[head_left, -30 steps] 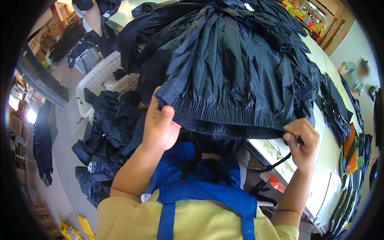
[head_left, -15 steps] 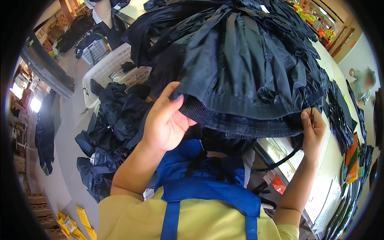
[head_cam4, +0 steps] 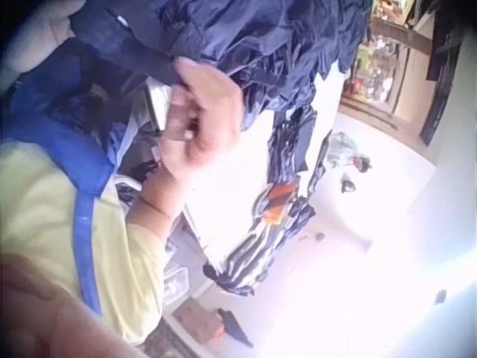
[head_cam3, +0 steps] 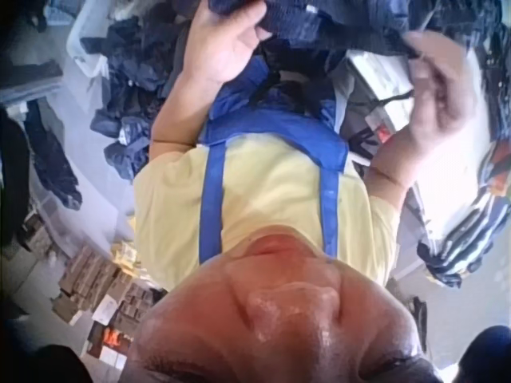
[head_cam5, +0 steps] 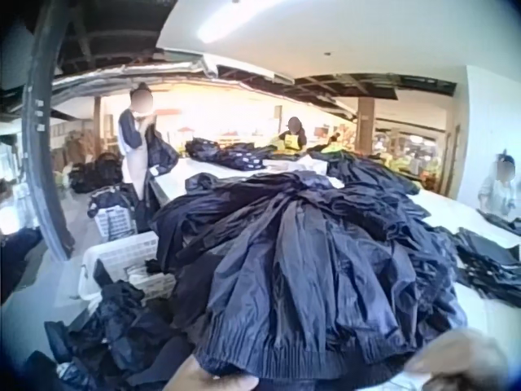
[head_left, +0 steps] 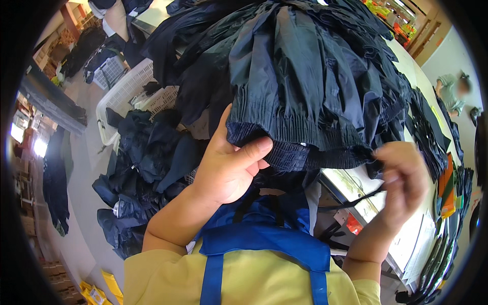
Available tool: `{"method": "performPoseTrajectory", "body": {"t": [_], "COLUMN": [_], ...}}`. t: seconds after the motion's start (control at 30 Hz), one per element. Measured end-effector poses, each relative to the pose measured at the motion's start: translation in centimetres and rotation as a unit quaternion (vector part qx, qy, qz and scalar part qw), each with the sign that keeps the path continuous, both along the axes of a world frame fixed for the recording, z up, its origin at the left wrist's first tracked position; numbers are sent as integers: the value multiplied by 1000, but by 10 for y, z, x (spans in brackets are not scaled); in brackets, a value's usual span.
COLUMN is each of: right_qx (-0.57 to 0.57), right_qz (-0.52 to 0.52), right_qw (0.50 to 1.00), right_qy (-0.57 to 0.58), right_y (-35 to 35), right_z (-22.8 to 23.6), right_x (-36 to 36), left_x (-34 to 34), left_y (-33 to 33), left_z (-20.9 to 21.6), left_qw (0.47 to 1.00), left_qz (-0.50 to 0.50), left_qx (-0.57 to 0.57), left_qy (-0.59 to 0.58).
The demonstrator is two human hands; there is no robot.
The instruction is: The person handles dark blue jackets, places white labels on them, and writes on the labels with a black marker. The person then stacks the labeled jackets and uses scissors to trim a tag from a jacket.
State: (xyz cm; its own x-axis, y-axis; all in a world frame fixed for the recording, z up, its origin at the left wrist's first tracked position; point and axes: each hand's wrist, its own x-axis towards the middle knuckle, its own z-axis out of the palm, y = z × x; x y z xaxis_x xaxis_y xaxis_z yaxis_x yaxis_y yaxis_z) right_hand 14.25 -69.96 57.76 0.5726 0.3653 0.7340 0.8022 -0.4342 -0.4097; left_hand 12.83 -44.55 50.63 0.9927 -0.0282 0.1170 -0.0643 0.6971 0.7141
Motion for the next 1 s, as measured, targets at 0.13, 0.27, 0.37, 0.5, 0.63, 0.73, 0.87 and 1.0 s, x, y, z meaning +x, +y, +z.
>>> {"method": "performPoseTrajectory", "body": {"t": [0.13,0.27,0.37,0.5,0.63,0.73,0.87,1.0], "right_qx": [-125,38,159,6,-35,-53,37,208], "right_qz": [73,-7,111,67,115,132,150,131], "right_qw": [989,984,975,998,993,990,988,941], "right_qy": [-8,172,109,-2,-12,19,21,231], "right_y": [58,60,46,61,67,67,60,48], "right_z": [-12,-20,-43,-29,-25,-20,-35,-51], "right_x": [32,25,9,-2,9,10,14,0], "left_x": [-6,-13,-13,-13,-14,-15,-15,-14], "left_y": [-6,-3,-3,-8,-9,-10,-7,-8], "left_z": [6,13,6,7,9,14,15,18], "left_qw": [1000,998,999,998,995,996,999,1000], "left_qz": [-6,13,14,26,41,50,28,23], "left_qx": [0,39,24,33,71,59,26,2], "left_qy": [-29,-42,-34,-39,-51,-48,-33,-6]}}
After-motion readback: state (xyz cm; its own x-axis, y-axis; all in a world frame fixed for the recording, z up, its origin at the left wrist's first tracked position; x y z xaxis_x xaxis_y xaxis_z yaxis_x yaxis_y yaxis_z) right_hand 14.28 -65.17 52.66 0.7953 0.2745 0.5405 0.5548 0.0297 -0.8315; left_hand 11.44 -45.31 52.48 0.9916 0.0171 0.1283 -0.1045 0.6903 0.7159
